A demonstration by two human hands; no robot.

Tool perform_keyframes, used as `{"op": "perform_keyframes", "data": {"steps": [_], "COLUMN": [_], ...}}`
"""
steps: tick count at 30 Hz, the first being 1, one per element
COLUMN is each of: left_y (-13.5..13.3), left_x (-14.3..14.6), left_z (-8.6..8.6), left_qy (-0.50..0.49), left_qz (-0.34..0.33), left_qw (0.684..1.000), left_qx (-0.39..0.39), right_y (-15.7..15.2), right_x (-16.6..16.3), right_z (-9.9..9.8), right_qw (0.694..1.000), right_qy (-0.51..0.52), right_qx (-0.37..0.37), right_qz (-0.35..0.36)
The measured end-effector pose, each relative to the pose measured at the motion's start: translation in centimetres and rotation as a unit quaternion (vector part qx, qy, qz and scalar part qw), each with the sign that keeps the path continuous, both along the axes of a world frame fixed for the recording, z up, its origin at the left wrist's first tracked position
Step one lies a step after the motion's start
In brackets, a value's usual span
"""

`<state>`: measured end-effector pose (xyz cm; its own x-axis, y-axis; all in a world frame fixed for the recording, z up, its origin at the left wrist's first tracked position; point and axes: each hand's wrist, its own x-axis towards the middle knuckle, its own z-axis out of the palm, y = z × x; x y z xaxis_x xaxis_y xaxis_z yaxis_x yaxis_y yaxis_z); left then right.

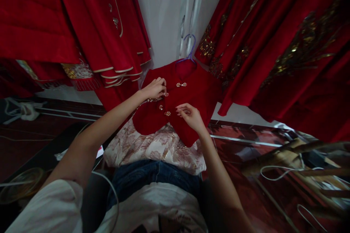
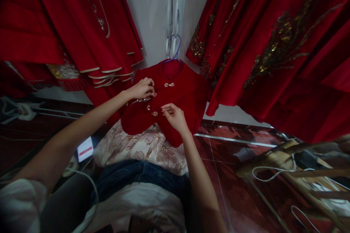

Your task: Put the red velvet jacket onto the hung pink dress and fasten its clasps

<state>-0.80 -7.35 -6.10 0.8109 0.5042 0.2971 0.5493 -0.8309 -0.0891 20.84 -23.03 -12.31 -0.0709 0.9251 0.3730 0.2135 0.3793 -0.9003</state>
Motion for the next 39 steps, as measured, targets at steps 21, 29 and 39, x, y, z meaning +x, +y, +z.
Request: {"op": "perform_keyframes", "data": {"steps": [21,29,39], "left_y": [-1.0,0.1,-0.6], "left_x": [8.7,8.4,7.4], "left_z": [1.0,1.4,2.8], "left_qy": [-0.092,-0.091,0.067], "left_qz": [0.056,0.001,0.115], "left_qw": [0.992,0.991,0.989], "left_qx": [0.068,0.093,0.072], "right_y": [-0.2,0.6,11.7], "right_x": [0.8,1.7,-1.5], "right_z": [0.6,0.5,5.9], "right_qw": [1.000,0.997,0.988], "right_qy": [0.008,-0.006,0.035], "right_qx": [-0.005,0.030,0.036], "right_qz": [-0.001,-0.073,-0.149]}}
